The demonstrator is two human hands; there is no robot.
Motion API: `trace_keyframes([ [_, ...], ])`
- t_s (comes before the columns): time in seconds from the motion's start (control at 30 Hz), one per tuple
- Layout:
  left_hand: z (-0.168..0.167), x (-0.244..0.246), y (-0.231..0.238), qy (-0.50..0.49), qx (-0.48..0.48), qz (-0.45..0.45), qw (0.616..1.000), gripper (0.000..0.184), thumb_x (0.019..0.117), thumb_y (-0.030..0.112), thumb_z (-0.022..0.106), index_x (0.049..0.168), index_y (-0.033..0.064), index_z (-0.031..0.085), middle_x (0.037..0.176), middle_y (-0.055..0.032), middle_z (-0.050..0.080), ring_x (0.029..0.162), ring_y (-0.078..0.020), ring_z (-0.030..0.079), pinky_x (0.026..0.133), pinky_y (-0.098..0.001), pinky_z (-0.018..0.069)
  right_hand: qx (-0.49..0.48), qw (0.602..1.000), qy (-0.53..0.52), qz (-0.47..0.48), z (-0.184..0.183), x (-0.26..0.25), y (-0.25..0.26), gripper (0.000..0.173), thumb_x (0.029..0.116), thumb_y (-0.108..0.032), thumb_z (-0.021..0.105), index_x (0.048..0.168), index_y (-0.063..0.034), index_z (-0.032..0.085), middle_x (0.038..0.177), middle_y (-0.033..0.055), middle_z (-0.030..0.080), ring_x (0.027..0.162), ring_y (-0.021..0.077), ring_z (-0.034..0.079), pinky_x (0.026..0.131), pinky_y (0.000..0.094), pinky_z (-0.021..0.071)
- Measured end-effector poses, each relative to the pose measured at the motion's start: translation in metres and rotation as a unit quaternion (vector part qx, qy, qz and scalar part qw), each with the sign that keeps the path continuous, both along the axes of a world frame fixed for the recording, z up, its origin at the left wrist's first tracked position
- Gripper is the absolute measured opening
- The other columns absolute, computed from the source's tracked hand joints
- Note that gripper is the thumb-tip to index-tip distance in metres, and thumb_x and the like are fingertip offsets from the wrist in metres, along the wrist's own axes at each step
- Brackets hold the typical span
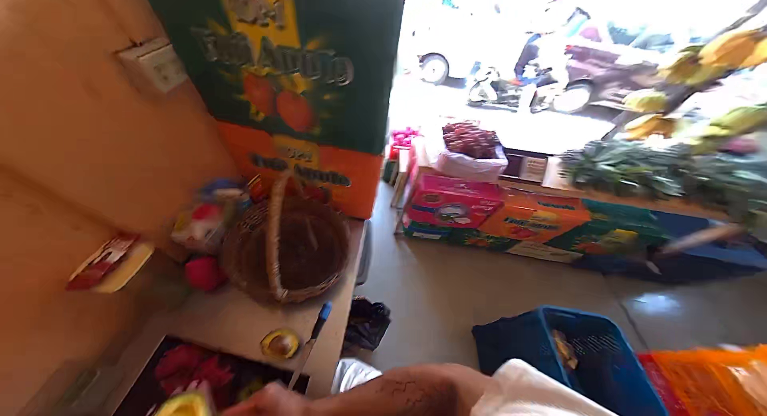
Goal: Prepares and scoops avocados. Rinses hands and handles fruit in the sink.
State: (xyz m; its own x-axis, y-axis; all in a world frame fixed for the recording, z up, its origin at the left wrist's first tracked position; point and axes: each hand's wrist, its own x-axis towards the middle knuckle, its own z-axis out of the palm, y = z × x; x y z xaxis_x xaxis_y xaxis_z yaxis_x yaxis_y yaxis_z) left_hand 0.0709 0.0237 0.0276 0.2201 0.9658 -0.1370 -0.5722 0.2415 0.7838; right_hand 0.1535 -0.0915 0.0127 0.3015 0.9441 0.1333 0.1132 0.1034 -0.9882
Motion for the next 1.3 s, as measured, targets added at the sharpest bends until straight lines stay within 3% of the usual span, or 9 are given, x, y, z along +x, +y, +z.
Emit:
trace_keyframes([
  [0.13,0.000,0.011,-0.008,0.006,0.010,0.069,0.998,0.078,0.1006,0.072,0.014,0.116,0.0097,0.058,0.097,-0.0054,0.074,0.089,-0.0184,0.073,0.074,-0.0395,0.0633,-0.036,0.992,0.115,0.043,0.002,-0.005,-0.005,0.028,0.1034,-0.005,0.052,0.125,0.0045,0.069,0.115,0.0134,0.074,0.100,0.0130,0.072,0.091,0.0326,0.0594],
  [0.27,-0.020,0.007,0.005,-0.051,-0.022,0.086,0.995,0.068,0.0995,0.073,0.023,0.115,0.0198,0.062,0.100,-0.0023,0.071,0.088,-0.0171,0.070,0.079,-0.0389,0.0610,-0.238,0.929,0.277,0.066,0.031,0.002,0.008,0.035,0.1077,-0.019,0.049,0.137,-0.0075,0.063,0.071,-0.0053,0.054,0.050,0.0027,0.039,0.046,0.0221,0.0365],
  [0.53,-0.029,-0.011,0.006,-0.175,0.034,0.018,0.984,0.068,0.0918,0.080,0.035,0.120,0.0252,0.064,0.118,-0.0017,0.069,0.107,-0.0203,0.068,0.091,-0.0406,0.0582,-0.352,0.790,0.485,0.130,0.044,0.022,0.022,0.030,0.1093,-0.018,0.042,0.136,-0.0147,0.055,0.056,-0.0119,0.030,0.040,-0.0009,0.027,0.038,0.0150,0.0276],
  [0.63,-0.036,-0.037,0.011,-0.189,0.026,-0.099,0.977,0.074,0.0845,0.080,0.053,0.140,0.0312,0.054,0.150,-0.0076,0.053,0.136,-0.0352,0.052,0.105,-0.0585,0.0479,-0.327,0.875,0.301,0.190,0.040,0.043,0.032,0.032,0.1092,-0.019,0.047,0.137,-0.0100,0.059,0.062,-0.0083,0.040,0.045,0.0001,0.032,0.043,0.0162,0.0296],
  [0.73,-0.024,-0.056,0.020,-0.069,-0.050,-0.199,0.976,0.082,0.0856,0.082,0.045,0.144,0.0255,0.053,0.143,-0.0179,0.058,0.125,-0.0435,0.060,0.092,-0.0614,0.0558,-0.245,0.929,-0.037,0.276,0.035,0.083,0.052,0.032,0.1096,-0.021,0.048,0.132,-0.0066,0.066,0.067,-0.0009,0.057,0.052,0.0043,0.047,0.053,0.0223,0.0435],
  [0.8,-0.019,-0.056,0.026,0.067,-0.102,-0.232,0.965,0.059,0.1047,0.055,0.034,0.136,0.0106,0.058,0.126,-0.0211,0.066,0.109,-0.0391,0.068,0.086,-0.0555,0.0589,-0.206,0.901,-0.248,0.290,0.040,0.098,0.066,0.029,0.1082,-0.020,0.051,0.127,-0.0117,0.072,0.075,0.0070,0.069,0.064,0.0171,0.062,0.068,0.0407,0.0533],
  [0.93,-0.016,-0.035,0.025,0.189,-0.140,-0.162,0.958,0.029,0.1062,0.019,0.049,0.125,0.0011,0.062,0.105,-0.0217,0.068,0.087,-0.0332,0.071,0.075,-0.0472,0.0617,-0.161,0.815,-0.502,0.242,0.058,0.091,0.079,0.023,0.1020,-0.024,0.059,0.114,-0.0275,0.078,0.089,0.0102,0.075,0.085,0.0358,0.071,0.074,0.0625,0.0541],
  [1.07,-0.015,-0.021,0.018,0.107,-0.206,0.004,0.973,0.030,0.1041,0.029,0.050,0.117,0.0040,0.061,0.100,-0.0168,0.067,0.088,-0.0303,0.068,0.079,-0.0505,0.0585,-0.149,0.800,-0.549,0.190,0.064,0.055,0.061,0.027,0.0990,-0.012,0.054,0.117,-0.0157,0.074,0.079,0.0171,0.070,0.076,0.0413,0.070,0.064,0.0606,0.0523],
  [1.3,-0.005,-0.017,0.014,-0.027,-0.232,0.134,0.963,0.032,0.1029,0.044,0.049,0.104,0.0135,0.058,0.088,-0.0081,0.064,0.075,-0.0239,0.066,0.072,-0.0449,0.0585,-0.043,0.887,-0.457,0.051,0.009,0.019,0.025,0.039,0.0992,-0.011,0.049,0.129,-0.0155,0.074,0.064,0.0119,0.068,0.058,0.0341,0.068,0.055,0.0540,0.0539],
])
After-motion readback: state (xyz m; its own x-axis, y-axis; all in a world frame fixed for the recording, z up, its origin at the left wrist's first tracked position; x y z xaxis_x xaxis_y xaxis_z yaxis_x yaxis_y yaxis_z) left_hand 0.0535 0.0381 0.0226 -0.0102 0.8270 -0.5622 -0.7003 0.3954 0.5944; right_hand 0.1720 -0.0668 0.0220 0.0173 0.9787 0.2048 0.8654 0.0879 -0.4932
